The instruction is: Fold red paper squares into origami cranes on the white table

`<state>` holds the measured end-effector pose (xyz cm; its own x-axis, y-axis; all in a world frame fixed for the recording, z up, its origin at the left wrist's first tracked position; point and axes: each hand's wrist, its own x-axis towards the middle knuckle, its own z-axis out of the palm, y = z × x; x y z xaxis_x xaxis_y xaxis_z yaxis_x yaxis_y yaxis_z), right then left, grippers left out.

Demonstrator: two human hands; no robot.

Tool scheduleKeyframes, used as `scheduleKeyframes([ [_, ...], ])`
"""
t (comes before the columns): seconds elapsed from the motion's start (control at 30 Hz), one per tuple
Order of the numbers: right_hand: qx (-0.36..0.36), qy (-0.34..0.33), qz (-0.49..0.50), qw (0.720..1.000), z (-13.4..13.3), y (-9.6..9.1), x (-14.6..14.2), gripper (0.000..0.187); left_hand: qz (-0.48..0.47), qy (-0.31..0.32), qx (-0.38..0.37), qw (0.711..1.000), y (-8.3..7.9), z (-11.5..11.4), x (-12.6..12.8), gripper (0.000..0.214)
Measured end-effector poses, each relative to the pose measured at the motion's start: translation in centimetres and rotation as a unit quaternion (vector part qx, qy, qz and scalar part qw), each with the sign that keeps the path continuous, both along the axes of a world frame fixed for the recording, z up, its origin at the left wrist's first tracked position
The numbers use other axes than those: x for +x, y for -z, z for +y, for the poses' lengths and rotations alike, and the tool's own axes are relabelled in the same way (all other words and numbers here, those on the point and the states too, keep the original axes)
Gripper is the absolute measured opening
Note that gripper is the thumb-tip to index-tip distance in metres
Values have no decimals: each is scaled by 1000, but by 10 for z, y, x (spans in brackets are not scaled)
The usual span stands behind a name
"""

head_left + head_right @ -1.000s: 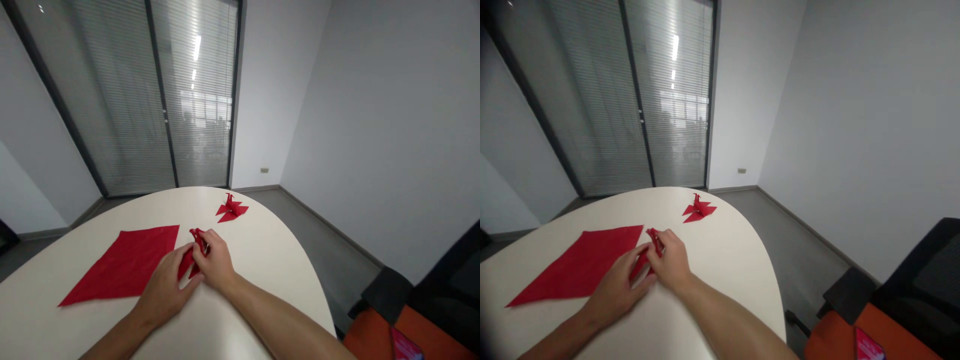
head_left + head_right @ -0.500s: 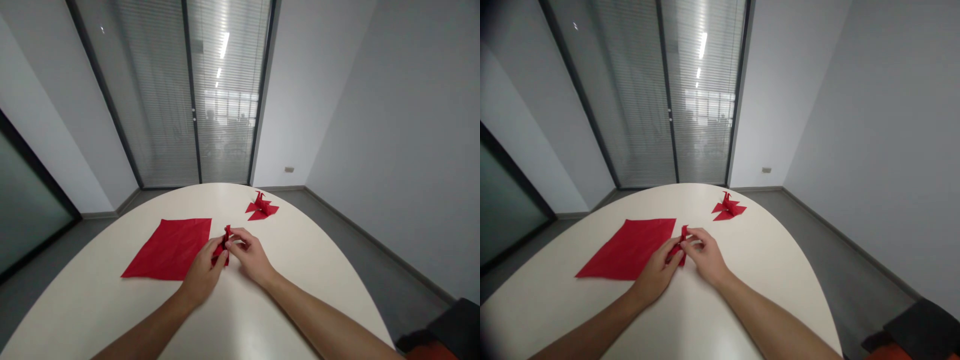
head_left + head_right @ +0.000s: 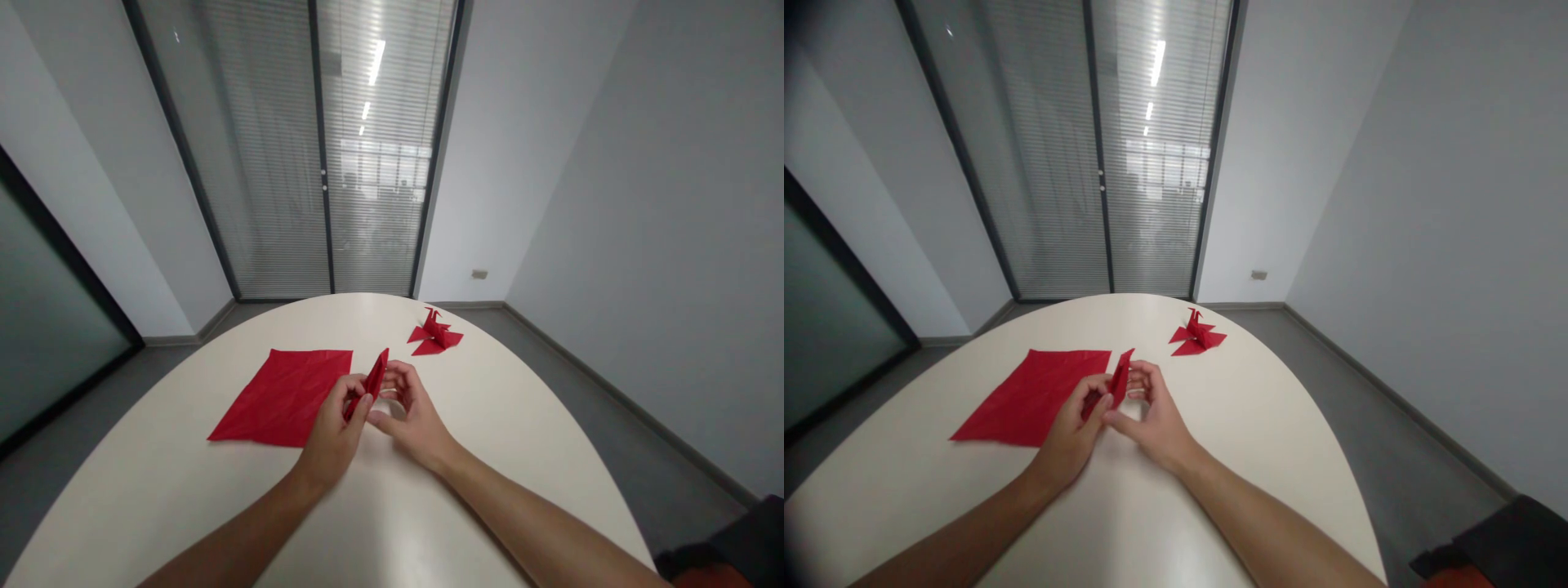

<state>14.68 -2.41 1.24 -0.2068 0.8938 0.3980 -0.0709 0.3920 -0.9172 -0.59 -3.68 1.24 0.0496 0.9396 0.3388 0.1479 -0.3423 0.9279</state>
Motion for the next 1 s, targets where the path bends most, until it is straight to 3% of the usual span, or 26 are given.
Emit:
scheduleKeyframes([
  [0.07, 12, 3, -34, 999, -5, 0, -2, 57, -23, -8, -11, 1000, -2, 0, 0, 17],
  [0.13, 35, 26, -80, 996, -7, -1, -2, 45, -45, -4, -19, 999, -4, 0, 0, 19],
  [0.33, 115, 31, -171, 978, -9, -6, 1, 32, -53, 33, 13, 998, -3, -5, 4, 17],
  [0.57, 92, 59, -146, 983, -11, -8, 0, 12, -58, -29, 8, 998, -6, -5, 2, 25],
  [0.77, 59, 33, -190, 980, -12, -4, -1, 12, -51, -60, 9, 997, -6, -3, 2, 27],
  [1.0, 92, 47, -133, 986, -11, -8, 1, 14, -43, -10, 1, 999, -5, -8, 4, 23],
])
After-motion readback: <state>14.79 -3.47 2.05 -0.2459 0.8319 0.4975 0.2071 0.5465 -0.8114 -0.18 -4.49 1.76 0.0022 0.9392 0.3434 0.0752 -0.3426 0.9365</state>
